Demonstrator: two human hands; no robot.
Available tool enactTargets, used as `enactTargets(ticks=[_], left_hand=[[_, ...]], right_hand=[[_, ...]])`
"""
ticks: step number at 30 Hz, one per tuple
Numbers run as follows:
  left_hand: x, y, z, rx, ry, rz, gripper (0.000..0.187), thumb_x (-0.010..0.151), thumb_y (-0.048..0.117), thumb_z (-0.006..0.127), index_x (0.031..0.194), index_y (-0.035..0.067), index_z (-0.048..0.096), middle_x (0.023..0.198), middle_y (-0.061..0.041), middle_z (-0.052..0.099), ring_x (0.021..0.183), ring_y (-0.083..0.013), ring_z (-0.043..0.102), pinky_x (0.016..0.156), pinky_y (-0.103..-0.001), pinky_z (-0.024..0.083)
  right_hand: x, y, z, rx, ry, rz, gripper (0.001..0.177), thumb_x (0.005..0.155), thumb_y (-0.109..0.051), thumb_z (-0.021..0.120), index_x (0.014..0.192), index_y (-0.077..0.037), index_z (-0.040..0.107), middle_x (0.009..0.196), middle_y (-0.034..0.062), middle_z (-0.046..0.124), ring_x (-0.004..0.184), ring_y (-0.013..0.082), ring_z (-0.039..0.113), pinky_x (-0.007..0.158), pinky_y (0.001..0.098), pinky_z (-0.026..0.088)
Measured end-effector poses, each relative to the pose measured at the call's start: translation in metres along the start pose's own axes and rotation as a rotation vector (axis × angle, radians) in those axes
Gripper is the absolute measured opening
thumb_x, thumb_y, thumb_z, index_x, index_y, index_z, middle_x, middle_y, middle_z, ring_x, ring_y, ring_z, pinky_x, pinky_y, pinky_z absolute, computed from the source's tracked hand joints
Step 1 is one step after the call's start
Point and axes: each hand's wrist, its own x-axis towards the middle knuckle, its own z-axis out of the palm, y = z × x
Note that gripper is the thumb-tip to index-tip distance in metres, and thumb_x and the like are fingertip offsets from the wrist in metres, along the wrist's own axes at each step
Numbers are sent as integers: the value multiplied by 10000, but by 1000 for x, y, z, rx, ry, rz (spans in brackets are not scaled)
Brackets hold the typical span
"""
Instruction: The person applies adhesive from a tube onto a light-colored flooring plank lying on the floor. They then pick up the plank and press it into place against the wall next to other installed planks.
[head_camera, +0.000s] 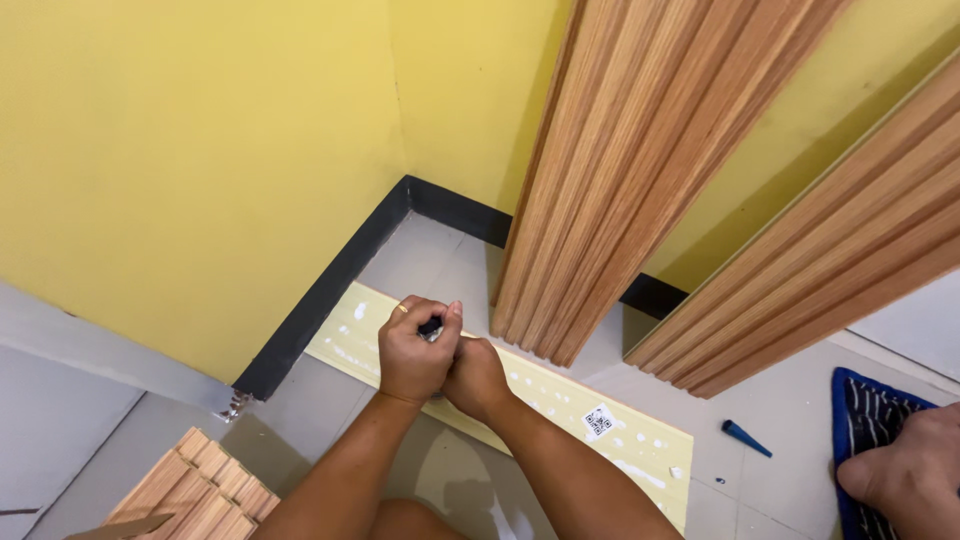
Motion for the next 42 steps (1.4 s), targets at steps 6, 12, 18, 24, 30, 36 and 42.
enactTargets(ticks=[6, 12, 18, 24, 30, 36, 42], left_hand=[[10, -1, -6, 29, -19, 58, 150, 840, 128, 804, 777, 38, 702, 794, -79, 676, 668, -197, 657, 632, -321, 546], [14, -1, -14, 63, -9, 85, 150, 843, 133, 802, 780, 49, 696, 800, -67, 677, 681, -196, 666, 647, -321, 553], [23, -3, -27, 142, -2, 105, 161, 845, 142, 806, 767, 55, 696, 805, -66, 679, 688, -201, 662, 640, -324, 549], [37, -17, -42, 162, 33, 103, 162, 862, 143, 801, 784, 51, 692, 801, -69, 682, 694, -203, 661, 647, -328, 543], [35, -22, -41, 158, 15, 85, 164, 850, 141, 801, 768, 51, 691, 793, -72, 676, 690, -205, 666, 637, -322, 547], [52, -10, -43, 109, 10, 110, 190, 885, 157, 795, 784, 33, 694, 792, -67, 684, 716, -183, 656, 678, -317, 538], [82, 13, -62, -95, 254, -132, 226, 959, 178, 758, 833, 4, 688, 758, -41, 666, 650, -140, 663, 635, -303, 515]], right_hand=[[11, 0, 10, 12, -11, 1, 118, 790, -104, 678, 881, -36, 714, 849, 176, 740, 807, 375, 709, 710, 437, 558], [20, -6, 20, 6, -41, 3, 158, 814, -123, 678, 947, -48, 719, 902, 189, 740, 853, 384, 707, 744, 446, 550], [27, -18, 28, 146, 43, -65, 160, 829, -126, 660, 962, -45, 700, 909, 185, 740, 849, 370, 714, 747, 429, 558], [49, -19, 48, 74, 2, -72, 132, 805, -126, 693, 892, -28, 703, 869, 192, 735, 825, 378, 704, 736, 434, 552], [46, -15, 56, 69, -4, -71, 130, 806, -127, 711, 901, -40, 729, 850, 192, 735, 816, 383, 708, 719, 437, 548], [51, -40, 19, 139, -28, 6, 171, 768, -150, 760, 900, -45, 728, 820, 171, 740, 732, 324, 740, 717, 393, 587], [49, -80, -57, 92, 55, -115, 528, 742, -253, 897, 1146, 1, 670, 1053, 198, 717, 971, 313, 685, 849, 416, 535]])
